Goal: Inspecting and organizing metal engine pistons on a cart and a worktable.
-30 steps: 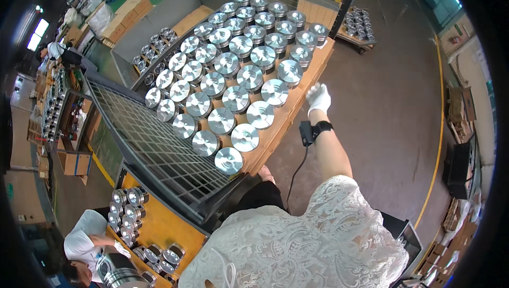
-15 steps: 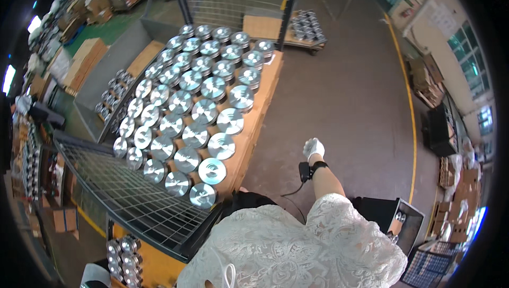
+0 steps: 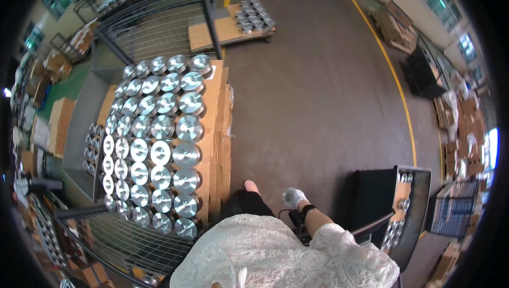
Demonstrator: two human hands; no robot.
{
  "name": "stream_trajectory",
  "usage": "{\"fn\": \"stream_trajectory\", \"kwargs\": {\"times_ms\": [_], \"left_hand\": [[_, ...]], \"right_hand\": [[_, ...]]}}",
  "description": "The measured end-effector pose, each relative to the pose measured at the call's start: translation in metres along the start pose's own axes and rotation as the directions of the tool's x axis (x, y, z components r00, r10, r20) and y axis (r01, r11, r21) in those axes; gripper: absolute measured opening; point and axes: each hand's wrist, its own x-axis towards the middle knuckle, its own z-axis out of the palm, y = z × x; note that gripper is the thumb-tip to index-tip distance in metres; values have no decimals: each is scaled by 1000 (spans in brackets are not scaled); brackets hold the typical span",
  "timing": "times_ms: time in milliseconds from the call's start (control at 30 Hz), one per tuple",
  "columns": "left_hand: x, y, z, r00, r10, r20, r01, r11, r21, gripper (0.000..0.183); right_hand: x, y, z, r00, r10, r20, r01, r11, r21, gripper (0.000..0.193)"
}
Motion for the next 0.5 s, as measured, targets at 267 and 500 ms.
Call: {"fn": "stream_trajectory", "kwargs": {"times_ms": [267,500], "left_hand": [[95,93,53,942,285,178,-284,958,-34,47],[152,177,112,835,496,239,-476,868,-137,47]], "right_hand": [[-20,17,-38,995,-87,-44,93,980,177,22],[-43,33,-73,981,-152,-123,190,886,423,17]]}}
